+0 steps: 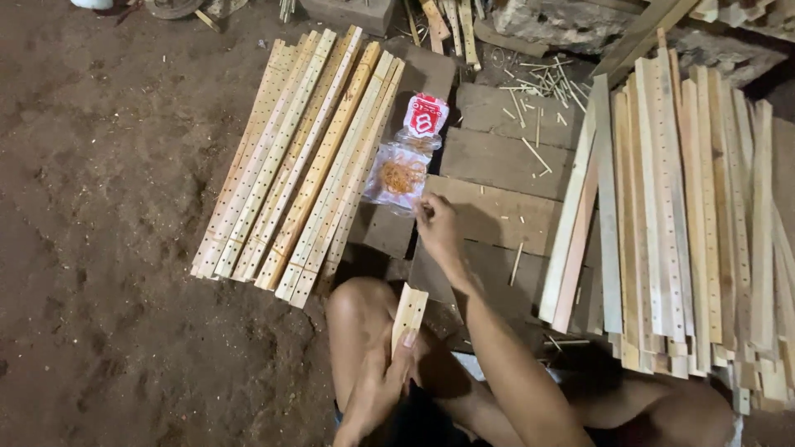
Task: Sorting and stacking pre-drilled wooden slats in a workshop environment.
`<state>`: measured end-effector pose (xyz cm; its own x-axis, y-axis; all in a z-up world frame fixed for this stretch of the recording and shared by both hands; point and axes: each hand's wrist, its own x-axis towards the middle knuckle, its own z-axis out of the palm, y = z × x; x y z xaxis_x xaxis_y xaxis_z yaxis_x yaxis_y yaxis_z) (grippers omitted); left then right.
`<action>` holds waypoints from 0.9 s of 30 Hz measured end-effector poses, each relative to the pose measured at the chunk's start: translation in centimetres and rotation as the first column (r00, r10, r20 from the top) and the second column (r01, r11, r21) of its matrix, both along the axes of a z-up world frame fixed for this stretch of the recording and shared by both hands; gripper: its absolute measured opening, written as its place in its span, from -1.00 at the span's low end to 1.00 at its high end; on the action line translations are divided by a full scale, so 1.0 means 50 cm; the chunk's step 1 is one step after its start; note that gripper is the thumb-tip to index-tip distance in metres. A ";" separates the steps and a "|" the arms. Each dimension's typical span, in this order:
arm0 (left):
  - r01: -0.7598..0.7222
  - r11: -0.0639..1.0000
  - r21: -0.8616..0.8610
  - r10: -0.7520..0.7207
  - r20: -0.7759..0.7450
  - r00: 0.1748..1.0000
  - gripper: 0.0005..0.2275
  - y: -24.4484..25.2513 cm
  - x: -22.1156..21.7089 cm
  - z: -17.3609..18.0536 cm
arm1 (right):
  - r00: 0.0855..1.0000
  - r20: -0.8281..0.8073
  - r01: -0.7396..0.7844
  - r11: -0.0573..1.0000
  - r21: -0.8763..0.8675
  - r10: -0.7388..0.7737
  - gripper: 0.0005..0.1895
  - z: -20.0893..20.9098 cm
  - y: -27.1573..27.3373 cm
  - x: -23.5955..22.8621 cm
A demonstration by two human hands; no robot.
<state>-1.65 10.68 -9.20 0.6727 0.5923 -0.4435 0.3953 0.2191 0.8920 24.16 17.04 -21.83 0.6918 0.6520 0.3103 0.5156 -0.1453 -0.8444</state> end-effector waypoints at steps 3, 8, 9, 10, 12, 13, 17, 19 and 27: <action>0.070 0.996 0.049 -0.071 0.009 0.997 -0.64 0.017 0.009 -0.006 | 0.876 0.460 0.207 0.974 -0.092 -0.143 -0.86 0.053 0.053 -0.009; 0.045 0.999 -0.024 -0.044 0.022 0.999 -0.57 0.036 0.027 -0.025 | 0.912 0.401 0.134 0.986 -0.101 -0.083 -0.83 -0.032 0.155 0.049; 0.056 0.998 -0.015 -0.055 0.023 0.998 -0.55 0.038 0.026 -0.028 | 0.896 0.438 0.194 0.952 -0.238 -0.073 -0.82 -0.027 0.163 0.053; 0.051 0.999 -0.018 -0.051 0.024 0.998 -0.55 0.044 0.031 -0.021 | 0.896 0.438 0.190 0.952 -0.240 -0.068 -0.82 -0.035 0.175 0.062; 0.064 0.996 -0.056 -0.063 0.023 0.998 -0.57 0.051 0.034 -0.006 | 0.954 0.296 0.110 0.867 -0.485 0.044 -0.91 -0.053 0.191 0.074; 0.061 0.997 -0.056 -0.060 0.025 0.998 -0.57 0.054 0.031 -0.014 | 0.953 0.298 0.109 0.868 -0.485 0.047 -0.91 -0.059 0.192 0.080; 0.068 0.998 -0.011 -0.066 0.102 0.993 -0.60 0.059 0.023 -0.026 | 0.991 0.131 0.055 0.929 -0.366 -0.007 -0.91 -0.102 0.202 0.103; 0.068 0.997 -0.025 -0.065 0.106 0.992 -0.63 0.056 0.020 -0.022 | 0.998 0.031 0.060 0.967 -0.247 -0.054 -0.90 -0.064 0.180 0.099; 0.123 0.992 -0.025 -0.121 0.061 0.991 -0.60 0.038 0.009 0.029 | 0.765 -0.628 -0.067 0.987 0.145 0.144 -0.82 0.088 0.135 0.084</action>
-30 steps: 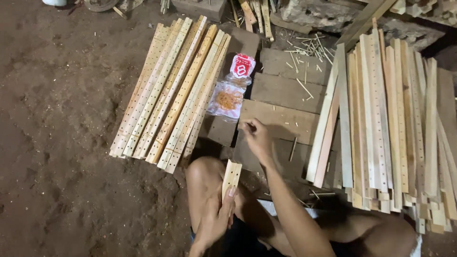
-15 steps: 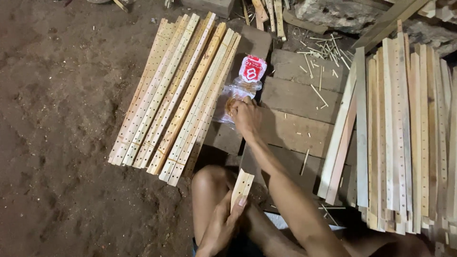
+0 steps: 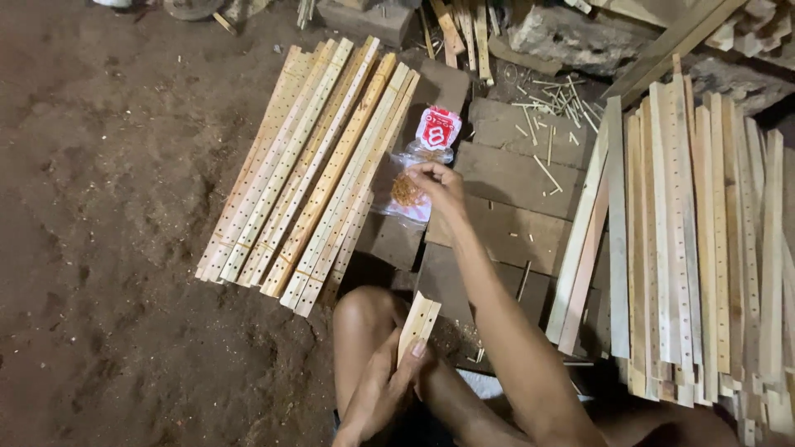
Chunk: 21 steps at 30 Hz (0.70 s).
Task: Sorting and stacking pre-drilled wooden slats in a workshop environment.
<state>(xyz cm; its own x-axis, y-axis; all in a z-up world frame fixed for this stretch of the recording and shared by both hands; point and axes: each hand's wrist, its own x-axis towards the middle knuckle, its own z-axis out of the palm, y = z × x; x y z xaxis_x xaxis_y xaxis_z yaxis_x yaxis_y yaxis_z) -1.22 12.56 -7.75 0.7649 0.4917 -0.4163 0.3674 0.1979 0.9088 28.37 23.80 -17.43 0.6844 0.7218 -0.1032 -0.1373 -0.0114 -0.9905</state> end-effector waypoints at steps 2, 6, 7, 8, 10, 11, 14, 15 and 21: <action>-0.003 1.000 0.012 0.003 0.002 1.000 -0.63 -0.006 -0.005 0.004 | 0.999 -0.034 -0.008 1.000 0.021 0.009 -0.81 -0.001 -0.004 0.008; -0.004 0.997 0.078 0.000 0.048 0.999 -0.62 -0.020 -0.015 0.008 | 0.994 -0.110 0.010 0.999 0.034 -0.006 -0.76 0.023 -0.027 0.002; -0.003 0.997 0.081 -0.001 0.048 0.999 -0.62 -0.026 -0.018 0.000 | 0.994 -0.110 0.010 0.999 0.037 -0.006 -0.76 0.034 -0.040 -0.005; -0.044 0.998 0.041 0.042 0.044 0.998 -0.64 -0.029 -0.021 -0.007 | 0.991 -0.130 0.014 0.998 0.060 -0.006 -0.79 0.045 -0.053 -0.011; -0.087 0.996 0.008 0.087 0.043 0.995 -0.65 -0.032 -0.025 -0.004 | 0.989 -0.146 0.017 0.996 0.090 -0.003 -0.82 0.062 -0.094 -0.029; -0.084 0.996 0.018 0.083 0.063 0.995 -0.68 -0.030 -0.026 0.005 | 0.986 -0.157 -0.034 0.987 0.157 0.059 -0.87 0.065 -0.122 -0.041; -0.099 0.995 -0.011 0.100 0.109 0.989 -0.73 -0.040 -0.022 0.042 | 0.965 -0.180 -0.125 0.938 0.322 0.190 -0.94 0.082 -0.239 -0.095; -0.116 0.992 -0.048 0.122 0.136 0.983 -0.77 -0.046 -0.020 0.058 | 0.948 -0.185 -0.163 0.892 0.421 0.260 -0.94 0.090 -0.285 -0.116; -0.064 0.987 0.149 0.034 0.198 0.980 -0.54 -0.094 0.008 0.101 | 0.955 -0.234 0.126 0.964 -0.235 -0.182 -0.84 0.134 -0.480 -0.228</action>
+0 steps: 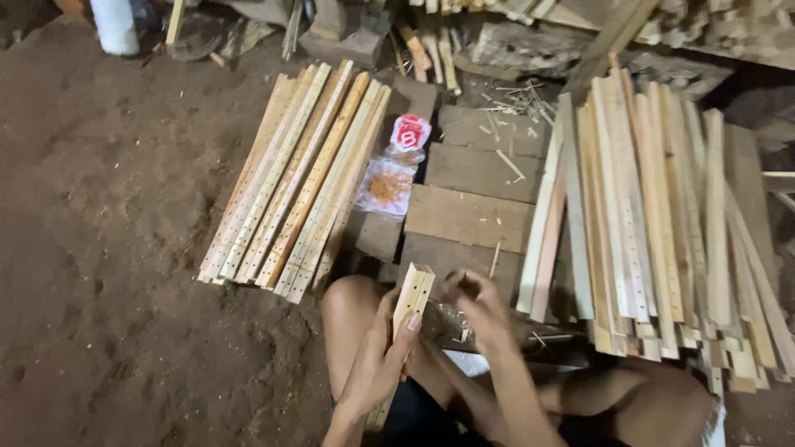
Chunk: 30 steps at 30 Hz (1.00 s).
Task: Sorting and stacking pre-drilled wooden slats in a workshop environment.
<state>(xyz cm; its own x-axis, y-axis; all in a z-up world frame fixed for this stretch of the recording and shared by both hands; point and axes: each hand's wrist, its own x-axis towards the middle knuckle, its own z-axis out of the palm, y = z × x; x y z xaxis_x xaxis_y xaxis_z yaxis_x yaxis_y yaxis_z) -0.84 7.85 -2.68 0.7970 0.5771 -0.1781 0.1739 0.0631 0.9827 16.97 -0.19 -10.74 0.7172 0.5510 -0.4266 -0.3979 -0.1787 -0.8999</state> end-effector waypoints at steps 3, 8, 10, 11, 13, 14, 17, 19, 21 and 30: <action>0.062 0.995 -0.077 -0.064 -0.026 0.998 -0.71 -0.040 0.014 0.000 | 0.997 0.022 -0.071 0.901 0.428 0.068 -0.82 -0.043 -0.071 -0.038; 0.129 0.991 0.030 -0.129 -0.013 0.992 -0.75 -0.087 0.020 0.009 | 0.999 -0.044 0.003 0.832 0.555 0.026 -0.93 -0.046 -0.170 -0.059; 0.158 0.986 0.055 -0.159 0.001 0.987 -0.70 -0.089 0.021 0.003 | 0.994 -0.104 0.050 0.776 0.629 0.020 -0.93 -0.021 -0.194 -0.059; 0.135 0.990 0.049 -0.135 0.005 0.991 -0.69 -0.088 0.020 -0.005 | 0.994 -0.073 0.006 0.652 0.758 0.075 -0.88 0.025 -0.205 -0.063; 0.121 0.992 0.046 -0.121 0.007 0.993 -0.68 -0.091 0.020 -0.003 | 0.993 -0.032 -0.030 0.502 0.864 0.115 -0.81 0.061 -0.224 -0.060; 0.149 0.989 0.001 -0.149 0.026 0.989 -0.69 -0.095 0.020 0.008 | 0.998 0.057 -0.014 0.756 0.654 -0.031 -0.87 0.051 -0.233 -0.054; 0.281 0.960 0.014 -0.281 0.015 0.960 -0.62 -0.125 0.029 0.021 | 0.961 0.214 0.100 0.943 0.318 -0.174 -0.90 0.024 -0.243 -0.058; 0.368 0.927 0.077 -0.369 -0.006 0.929 -0.50 -0.143 0.039 0.026 | 0.946 0.259 0.125 0.956 0.264 -0.196 -0.88 0.029 -0.239 -0.061; 0.302 0.951 -0.071 -0.305 -0.046 0.951 -0.74 -0.160 0.041 0.030 | 0.906 0.371 0.105 0.958 0.266 -0.203 -0.90 0.047 -0.243 -0.074; 0.346 0.922 0.176 -0.342 -0.054 0.938 -0.81 -0.148 0.047 0.008 | 0.910 -0.338 0.206 0.446 0.871 0.240 -0.94 -0.072 -0.297 -0.059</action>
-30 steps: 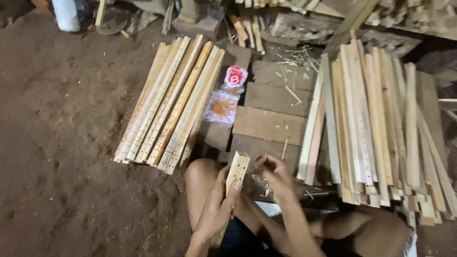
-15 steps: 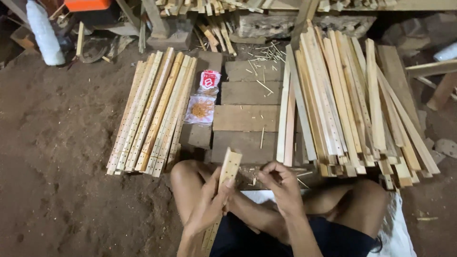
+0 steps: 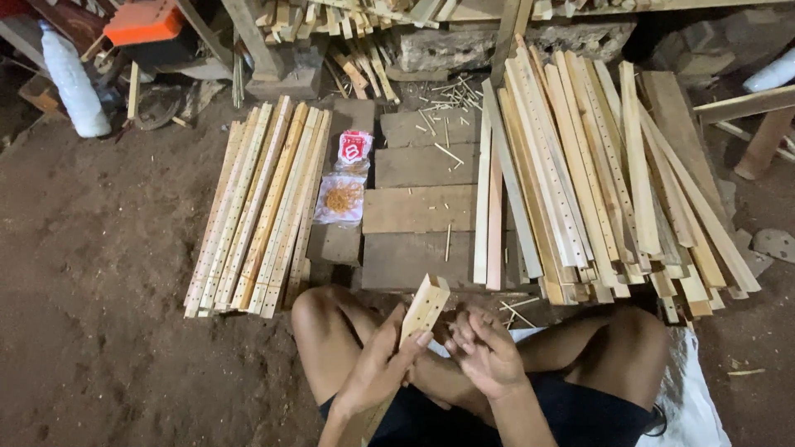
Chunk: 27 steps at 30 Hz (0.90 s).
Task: Sorting and stacking pre-drilled wooden slats in a workshop environment.
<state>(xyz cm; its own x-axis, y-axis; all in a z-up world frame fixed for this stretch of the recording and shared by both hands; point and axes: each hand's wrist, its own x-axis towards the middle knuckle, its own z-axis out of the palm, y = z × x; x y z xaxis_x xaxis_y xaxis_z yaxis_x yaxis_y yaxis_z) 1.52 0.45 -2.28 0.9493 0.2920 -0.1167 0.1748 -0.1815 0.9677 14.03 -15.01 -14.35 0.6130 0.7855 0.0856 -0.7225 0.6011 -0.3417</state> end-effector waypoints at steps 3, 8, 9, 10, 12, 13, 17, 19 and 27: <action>-0.006 0.995 -0.100 0.005 -0.008 1.000 -0.76 0.000 0.007 0.019 | 0.987 0.152 0.063 0.993 -0.096 -0.048 -0.67 0.042 0.015 -0.019; -0.061 0.996 0.062 0.067 -0.100 0.993 -0.72 -0.016 0.004 0.047 | 0.880 0.427 0.347 0.895 -0.280 -0.207 -0.61 0.117 0.014 0.035; -0.081 0.992 0.098 0.094 -0.142 0.985 -0.71 -0.016 0.004 0.049 | 0.811 0.557 0.384 0.879 -0.281 -0.176 -0.46 0.141 0.010 0.053; -0.077 0.992 0.096 0.090 -0.144 0.985 -0.71 -0.015 0.008 0.052 | 0.812 0.556 0.387 0.877 -0.284 -0.178 -0.46 0.174 0.007 0.060; 0.016 0.977 0.213 0.033 -0.221 0.975 -0.69 -0.022 0.001 0.057 | 0.567 0.823 0.396 0.884 -0.248 -0.023 -0.39 0.236 -0.005 0.063; 0.019 0.978 0.207 0.029 -0.228 0.973 -0.69 -0.020 -0.003 0.049 | 0.573 0.820 0.396 0.882 -0.256 -0.019 -0.39 0.243 -0.007 0.069; 0.127 0.938 0.321 -0.078 -0.161 0.984 -0.67 -0.014 -0.012 0.040 | 0.386 0.876 0.300 0.859 -0.415 0.288 -0.43 0.278 -0.004 0.080; 0.138 0.927 0.348 -0.080 -0.175 0.981 -0.66 -0.006 -0.012 0.042 | 0.351 0.871 0.294 0.842 -0.452 0.344 -0.42 0.276 -0.004 0.079; -0.225 0.970 0.094 0.180 0.350 0.919 -0.77 0.071 -0.022 0.071 | 0.381 0.923 0.560 0.781 -0.277 0.053 -0.73 0.189 -0.011 0.023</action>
